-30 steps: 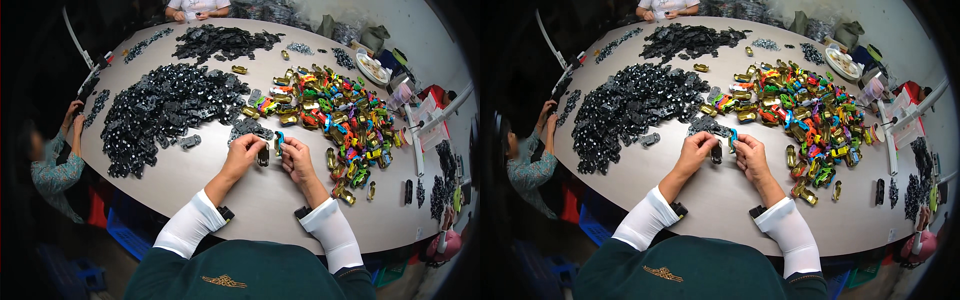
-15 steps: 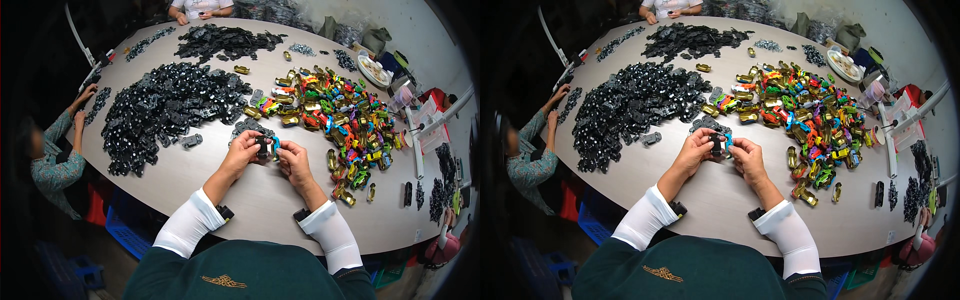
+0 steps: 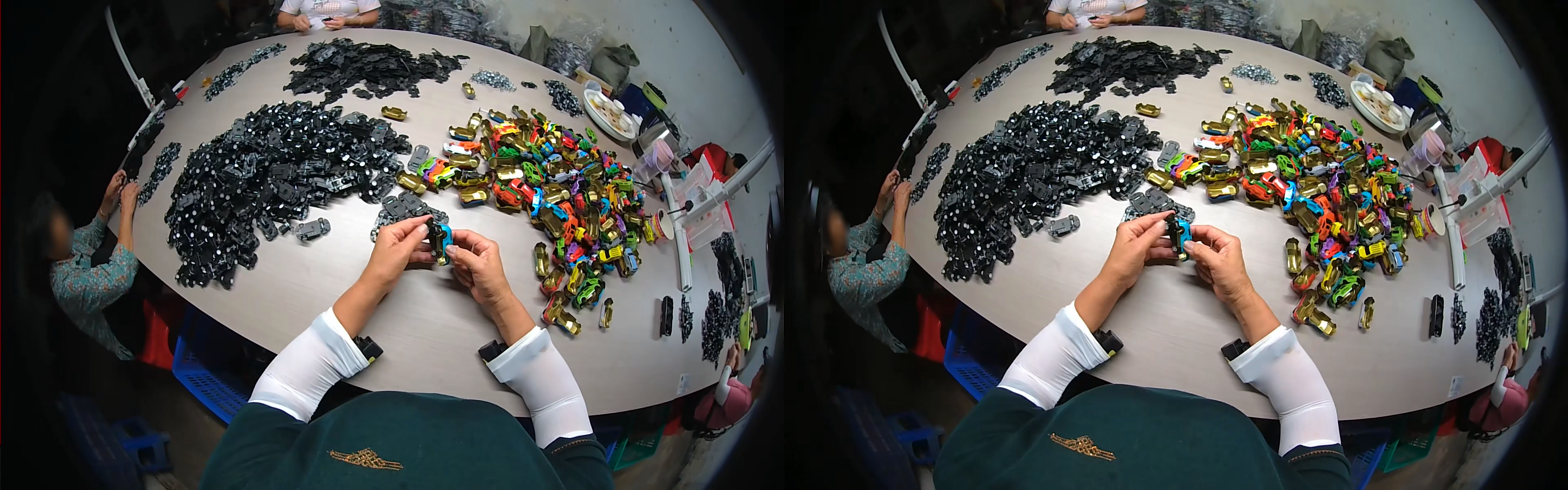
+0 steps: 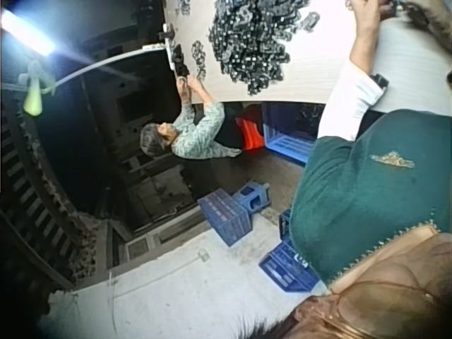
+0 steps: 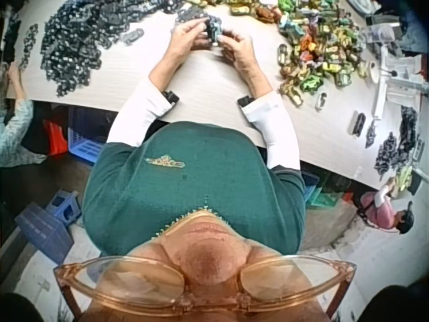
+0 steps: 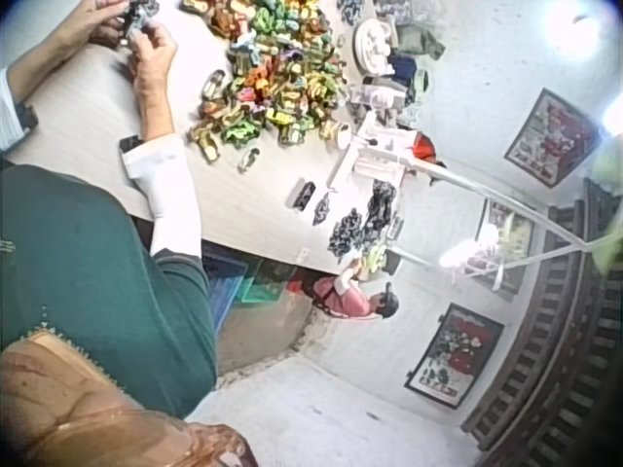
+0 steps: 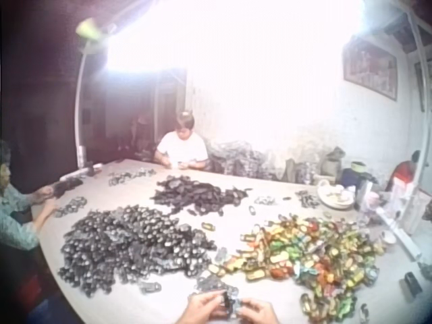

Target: The person sits at a large table and assembles small toy cars by hand. They pick up a black chassis and a colored body, fit the two parts together, and place the finished unit on the table. The process is repeated continuously with different colored bodies throughout the clip.

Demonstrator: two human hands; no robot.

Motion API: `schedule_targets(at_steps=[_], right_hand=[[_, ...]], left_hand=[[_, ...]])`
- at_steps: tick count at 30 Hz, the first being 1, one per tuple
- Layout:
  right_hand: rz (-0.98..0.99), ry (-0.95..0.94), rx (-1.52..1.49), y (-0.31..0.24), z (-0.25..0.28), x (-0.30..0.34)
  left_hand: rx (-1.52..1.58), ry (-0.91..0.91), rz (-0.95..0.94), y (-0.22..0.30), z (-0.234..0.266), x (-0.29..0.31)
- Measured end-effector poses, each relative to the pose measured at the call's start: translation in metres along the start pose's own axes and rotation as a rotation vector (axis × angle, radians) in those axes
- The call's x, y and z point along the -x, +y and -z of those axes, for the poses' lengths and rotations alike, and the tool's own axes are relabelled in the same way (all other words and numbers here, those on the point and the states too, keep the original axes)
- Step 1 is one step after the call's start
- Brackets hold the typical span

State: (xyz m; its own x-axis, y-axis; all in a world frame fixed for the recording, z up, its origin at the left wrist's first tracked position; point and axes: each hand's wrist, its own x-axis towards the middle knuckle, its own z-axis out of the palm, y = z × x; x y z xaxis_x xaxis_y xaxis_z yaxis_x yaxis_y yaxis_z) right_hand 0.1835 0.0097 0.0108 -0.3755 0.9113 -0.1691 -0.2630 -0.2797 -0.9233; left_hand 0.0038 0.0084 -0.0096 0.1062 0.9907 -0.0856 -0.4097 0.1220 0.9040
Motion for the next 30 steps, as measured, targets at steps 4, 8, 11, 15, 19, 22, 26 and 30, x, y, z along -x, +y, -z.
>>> schedule_targets(at_steps=[4, 8, 11, 15, 19, 22, 26, 30], right_hand=[[0.200, 0.144, 0.162, 0.005, -0.003, -0.003], [0.561, 0.341, 0.761, 0.003, -0.004, -0.001], [0.658, 0.318, 0.859, 0.003, -0.011, 0.000], [0.701, 0.264, 0.942, 0.002, -0.016, 0.002], [0.670, 0.257, 0.965, 0.001, -0.018, 0.004], [0.656, 0.252, 0.962, 0.001, -0.019, 0.005], [0.571, 0.279, 0.928, 0.002, -0.020, 0.005], [0.614, 0.258, 0.947, 0.004, -0.015, 0.003]], left_hand=[[-0.075, 0.012, -0.002, -0.007, 0.001, -0.001], [-0.107, 0.004, -0.007, -0.007, 0.004, -0.003], [-0.145, 0.008, -0.019, -0.008, 0.004, -0.003], [-0.233, 0.013, -0.058, -0.013, 0.003, -0.001], [-0.287, 0.004, -0.109, -0.006, -0.007, 0.006], [-0.486, 0.015, -0.218, -0.007, -0.007, 0.007], [-0.777, 0.001, -0.324, 0.000, -0.007, 0.009], [-0.532, -0.042, -0.220, -0.001, -0.008, 0.009]])
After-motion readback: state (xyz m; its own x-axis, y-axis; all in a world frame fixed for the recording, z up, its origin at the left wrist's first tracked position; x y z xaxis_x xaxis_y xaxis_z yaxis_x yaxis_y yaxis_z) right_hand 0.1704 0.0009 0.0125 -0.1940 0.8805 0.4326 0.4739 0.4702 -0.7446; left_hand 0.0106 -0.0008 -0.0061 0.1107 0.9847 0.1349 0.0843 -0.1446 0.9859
